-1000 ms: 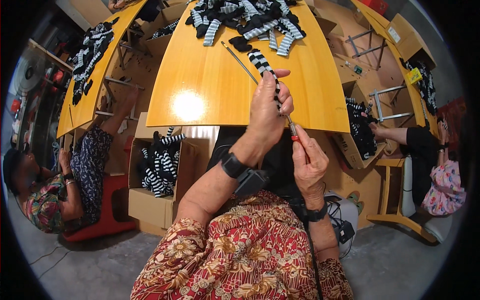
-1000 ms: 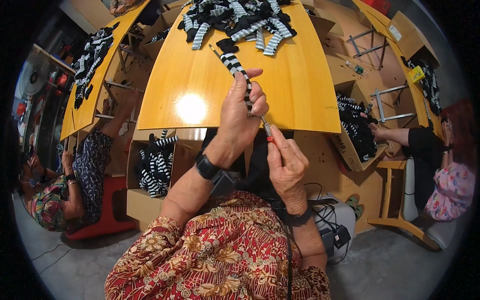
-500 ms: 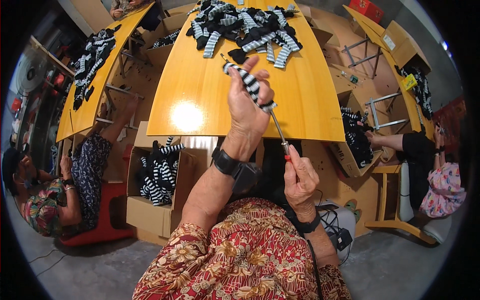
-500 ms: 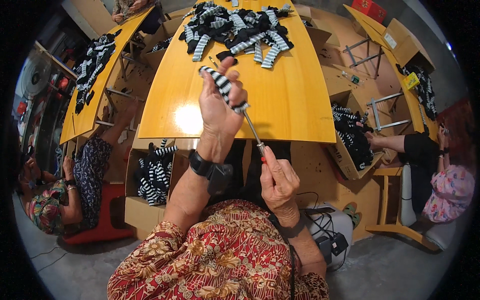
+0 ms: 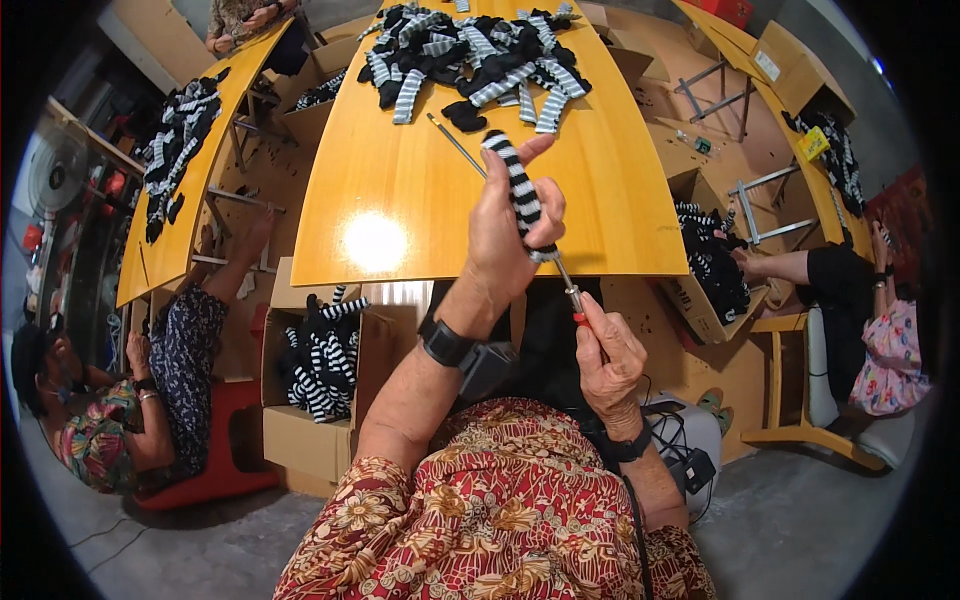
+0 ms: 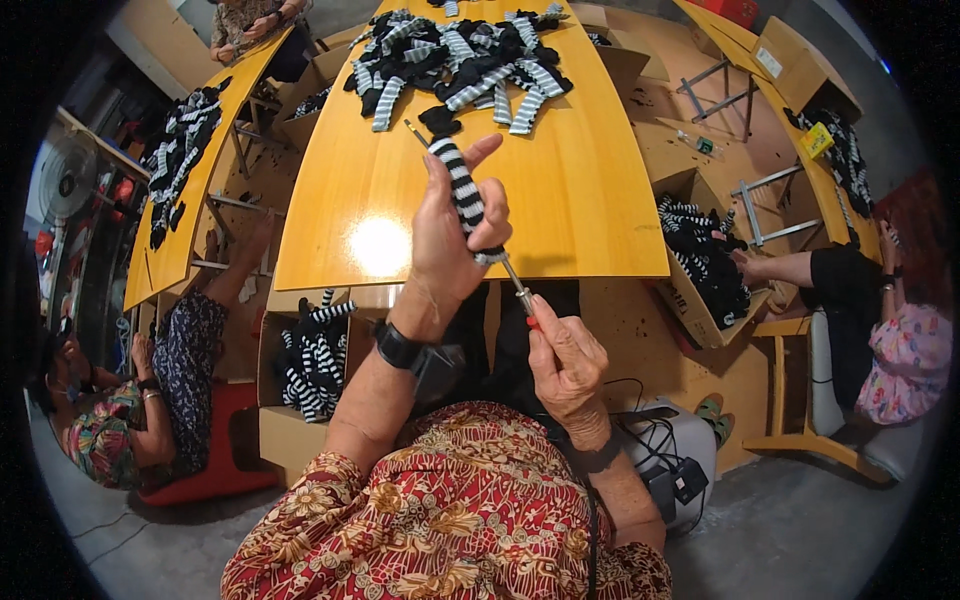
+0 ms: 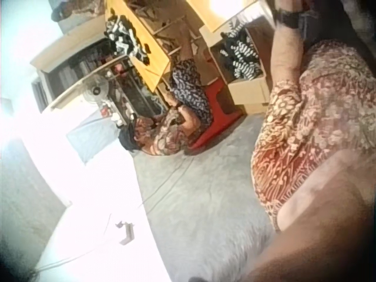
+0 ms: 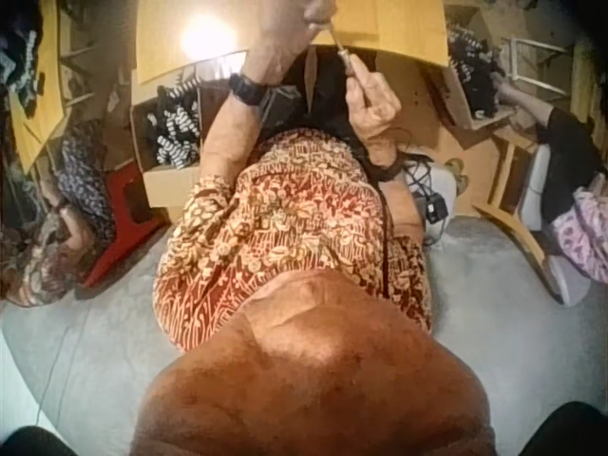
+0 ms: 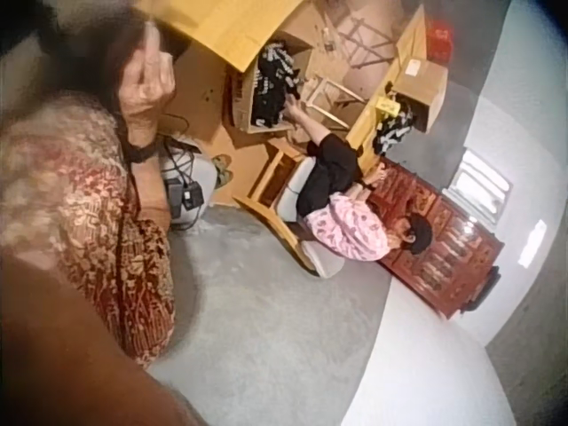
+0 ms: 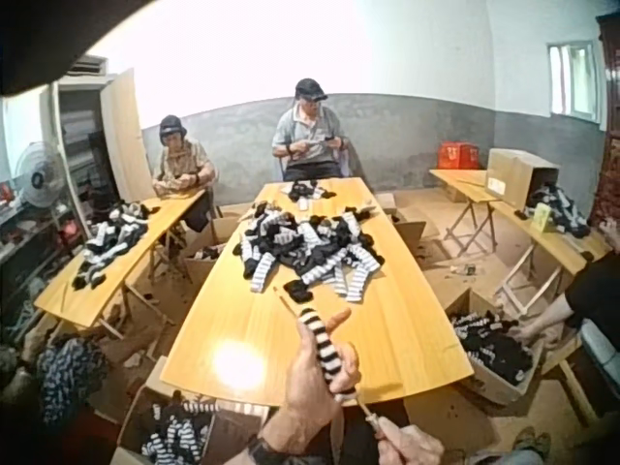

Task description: The person sits at a table and sews the toe of a black and white striped sock using a needle and thread. They repeatedly pull the thread through the fabric to close the opening, then use a red-handled tool to push the sock fabric back into shape. The person repeats this process on multiple socks.

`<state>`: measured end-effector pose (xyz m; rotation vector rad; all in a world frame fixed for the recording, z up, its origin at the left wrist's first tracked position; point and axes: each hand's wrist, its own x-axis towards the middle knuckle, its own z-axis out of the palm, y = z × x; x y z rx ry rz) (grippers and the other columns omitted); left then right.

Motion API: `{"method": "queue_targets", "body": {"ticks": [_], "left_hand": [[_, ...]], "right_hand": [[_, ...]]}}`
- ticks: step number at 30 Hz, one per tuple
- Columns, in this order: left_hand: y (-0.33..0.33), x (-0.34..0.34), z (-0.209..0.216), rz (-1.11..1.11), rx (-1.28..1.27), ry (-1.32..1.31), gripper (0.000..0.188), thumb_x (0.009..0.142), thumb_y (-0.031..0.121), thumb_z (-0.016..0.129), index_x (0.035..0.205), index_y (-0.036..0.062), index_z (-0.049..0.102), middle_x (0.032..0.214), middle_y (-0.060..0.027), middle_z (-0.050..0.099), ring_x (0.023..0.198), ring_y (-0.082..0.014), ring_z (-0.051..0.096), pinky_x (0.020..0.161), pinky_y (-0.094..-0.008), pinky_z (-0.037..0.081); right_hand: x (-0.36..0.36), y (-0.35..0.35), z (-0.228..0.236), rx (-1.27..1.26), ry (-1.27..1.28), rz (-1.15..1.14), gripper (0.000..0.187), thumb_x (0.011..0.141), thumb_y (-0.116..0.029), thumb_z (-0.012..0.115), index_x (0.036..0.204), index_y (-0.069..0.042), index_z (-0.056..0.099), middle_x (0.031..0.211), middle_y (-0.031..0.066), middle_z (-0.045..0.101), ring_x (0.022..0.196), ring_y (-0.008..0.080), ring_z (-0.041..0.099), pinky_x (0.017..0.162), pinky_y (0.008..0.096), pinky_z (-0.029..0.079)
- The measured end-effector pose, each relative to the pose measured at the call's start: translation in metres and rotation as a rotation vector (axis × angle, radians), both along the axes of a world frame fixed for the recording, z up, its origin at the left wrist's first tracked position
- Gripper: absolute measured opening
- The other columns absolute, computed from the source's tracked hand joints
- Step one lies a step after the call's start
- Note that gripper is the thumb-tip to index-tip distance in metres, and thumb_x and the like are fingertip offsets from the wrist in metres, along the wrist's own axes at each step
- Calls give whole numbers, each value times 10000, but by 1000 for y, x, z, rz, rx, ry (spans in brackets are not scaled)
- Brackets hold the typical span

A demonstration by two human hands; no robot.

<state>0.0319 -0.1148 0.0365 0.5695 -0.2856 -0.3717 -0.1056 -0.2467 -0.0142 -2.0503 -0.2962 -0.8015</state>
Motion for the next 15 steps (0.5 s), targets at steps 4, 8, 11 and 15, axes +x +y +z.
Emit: {"method": "queue_targets", "body": {"ticks": [4,8,11,15], "left_hand": [[-14,-7,0,171,-59,0,534,1027,481,219,1384,106,350,618,2,504,406,-46,285,423,-200,250],[-15,-11,-3,249,9,-59,523,1026,479,251,1410,133,331,659,-6,531,422,-52,327,430,-205,277],[-8,-13,12,202,69,-60,545,1013,507,284,1404,134,359,756,-39,579,480,-75,399,469,-218,334],[2,-6,40,175,-138,82,527,1008,497,322,1330,93,426,956,-101,622,645,-109,561,555,-213,448]], "right_hand": [[3,6,-2,15,-8,-40,408,818,56,611,1218,-29,625,732,86,567,597,198,553,554,312,460],[6,7,0,-19,1,-47,418,799,66,625,1206,-30,634,724,82,559,584,198,550,546,305,460],[4,-2,6,10,-46,2,431,786,79,627,1202,-35,639,731,81,569,590,195,554,548,301,461],[-3,-9,13,6,-43,63,444,779,83,628,1206,-38,637,754,82,590,607,190,564,561,300,472]]}}
